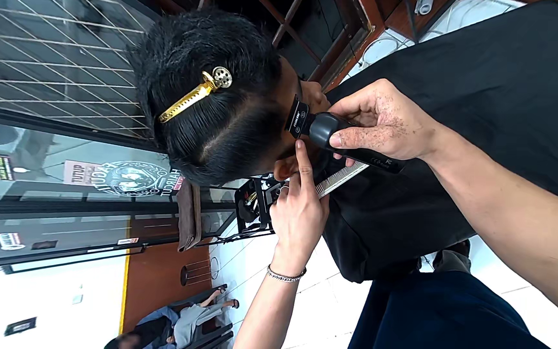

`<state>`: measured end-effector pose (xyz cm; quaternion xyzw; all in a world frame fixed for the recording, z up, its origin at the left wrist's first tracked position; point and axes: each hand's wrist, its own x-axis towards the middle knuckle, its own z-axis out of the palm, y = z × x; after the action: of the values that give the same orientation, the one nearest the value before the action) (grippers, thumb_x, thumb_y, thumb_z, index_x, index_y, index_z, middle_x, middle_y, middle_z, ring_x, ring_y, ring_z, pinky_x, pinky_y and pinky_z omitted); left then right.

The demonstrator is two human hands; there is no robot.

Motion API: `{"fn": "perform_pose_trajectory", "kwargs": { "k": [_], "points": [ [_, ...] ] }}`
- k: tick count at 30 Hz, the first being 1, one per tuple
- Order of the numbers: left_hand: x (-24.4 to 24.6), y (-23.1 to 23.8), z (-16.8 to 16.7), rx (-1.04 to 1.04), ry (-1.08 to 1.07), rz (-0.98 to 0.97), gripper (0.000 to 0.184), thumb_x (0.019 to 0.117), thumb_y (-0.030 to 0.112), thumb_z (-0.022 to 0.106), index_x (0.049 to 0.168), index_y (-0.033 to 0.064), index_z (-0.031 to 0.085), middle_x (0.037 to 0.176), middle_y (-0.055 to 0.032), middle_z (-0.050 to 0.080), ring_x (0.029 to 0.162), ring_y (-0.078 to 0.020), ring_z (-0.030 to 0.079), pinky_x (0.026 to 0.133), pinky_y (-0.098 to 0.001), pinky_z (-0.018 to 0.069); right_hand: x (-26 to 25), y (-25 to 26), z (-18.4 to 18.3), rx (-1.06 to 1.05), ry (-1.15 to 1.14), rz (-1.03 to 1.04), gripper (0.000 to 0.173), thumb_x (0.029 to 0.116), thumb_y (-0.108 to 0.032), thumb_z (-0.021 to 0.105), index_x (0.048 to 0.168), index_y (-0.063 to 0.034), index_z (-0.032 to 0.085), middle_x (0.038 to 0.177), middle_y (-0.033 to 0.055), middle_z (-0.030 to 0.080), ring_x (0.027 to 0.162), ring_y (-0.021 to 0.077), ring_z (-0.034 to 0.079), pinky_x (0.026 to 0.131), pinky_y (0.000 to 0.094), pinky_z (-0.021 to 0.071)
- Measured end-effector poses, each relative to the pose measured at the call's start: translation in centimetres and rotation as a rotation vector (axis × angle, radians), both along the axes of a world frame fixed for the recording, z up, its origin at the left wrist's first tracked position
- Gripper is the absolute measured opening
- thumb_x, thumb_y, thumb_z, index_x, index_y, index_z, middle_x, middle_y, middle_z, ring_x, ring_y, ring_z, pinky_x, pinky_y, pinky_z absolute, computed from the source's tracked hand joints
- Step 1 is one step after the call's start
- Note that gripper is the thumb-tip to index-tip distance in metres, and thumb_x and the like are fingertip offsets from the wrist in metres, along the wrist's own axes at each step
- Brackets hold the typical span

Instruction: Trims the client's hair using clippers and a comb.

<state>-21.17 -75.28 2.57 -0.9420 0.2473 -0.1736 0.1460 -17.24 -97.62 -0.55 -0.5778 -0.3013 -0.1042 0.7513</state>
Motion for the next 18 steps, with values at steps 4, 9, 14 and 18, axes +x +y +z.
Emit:
{"fn": "perform_pose_trajectory", "kwargs": {
  "k": [4, 9, 14, 18],
  "points": [
    [0.05, 0.02, -0.14, 0.001, -0.011, -0.004, 0.090, 0.0906, 0.025, 0.069, 0.164, 0.0055, 0.021, 0.094, -0.0159, 0.070, 0.057, -0.0323, 0.064, 0.044, -0.0466, 0.0471, 0.11, 0.14, 0.05, -0.010, 0.015, 0.005, 0.016, 0.0963, -0.012, 0.063, 0.102, 0.0016, 0.070, 0.081, 0.0031, 0.073, 0.067, 0.0103, 0.073, 0.059, 0.0274, 0.0646],
    [0.02, 0.04, -0.11, 0.007, -0.009, -0.010, 0.093, 0.0875, 0.023, 0.071, 0.164, 0.0040, 0.021, 0.096, -0.0158, 0.070, 0.058, -0.0326, 0.065, 0.045, -0.0467, 0.0480, 0.21, 0.18, 0.17, -0.020, 0.038, 0.009, 0.015, 0.0970, -0.011, 0.063, 0.102, 0.0013, 0.070, 0.080, 0.0030, 0.073, 0.066, 0.0100, 0.072, 0.059, 0.0270, 0.0646],
    [0.01, 0.04, -0.12, 0.007, 0.006, -0.001, 0.095, 0.0874, 0.023, 0.072, 0.164, 0.0050, 0.019, 0.097, -0.0166, 0.070, 0.058, -0.0331, 0.065, 0.045, -0.0475, 0.0483, 0.05, 0.16, -0.19, -0.008, 0.076, 0.039, 0.016, 0.0990, -0.011, 0.060, 0.100, 0.0010, 0.070, 0.081, 0.0041, 0.074, 0.068, 0.0124, 0.074, 0.060, 0.0296, 0.0657],
    [0.02, 0.02, -0.13, 0.002, -0.003, -0.010, 0.092, 0.0885, 0.024, 0.071, 0.164, 0.0036, 0.022, 0.096, -0.0167, 0.071, 0.056, -0.0327, 0.064, 0.044, -0.0469, 0.0475, -0.27, 0.12, -0.25, 0.018, 0.087, 0.063, 0.017, 0.0994, -0.011, 0.058, 0.101, 0.0016, 0.070, 0.082, 0.0045, 0.074, 0.068, 0.0130, 0.074, 0.060, 0.0300, 0.0658]
  ]
}}
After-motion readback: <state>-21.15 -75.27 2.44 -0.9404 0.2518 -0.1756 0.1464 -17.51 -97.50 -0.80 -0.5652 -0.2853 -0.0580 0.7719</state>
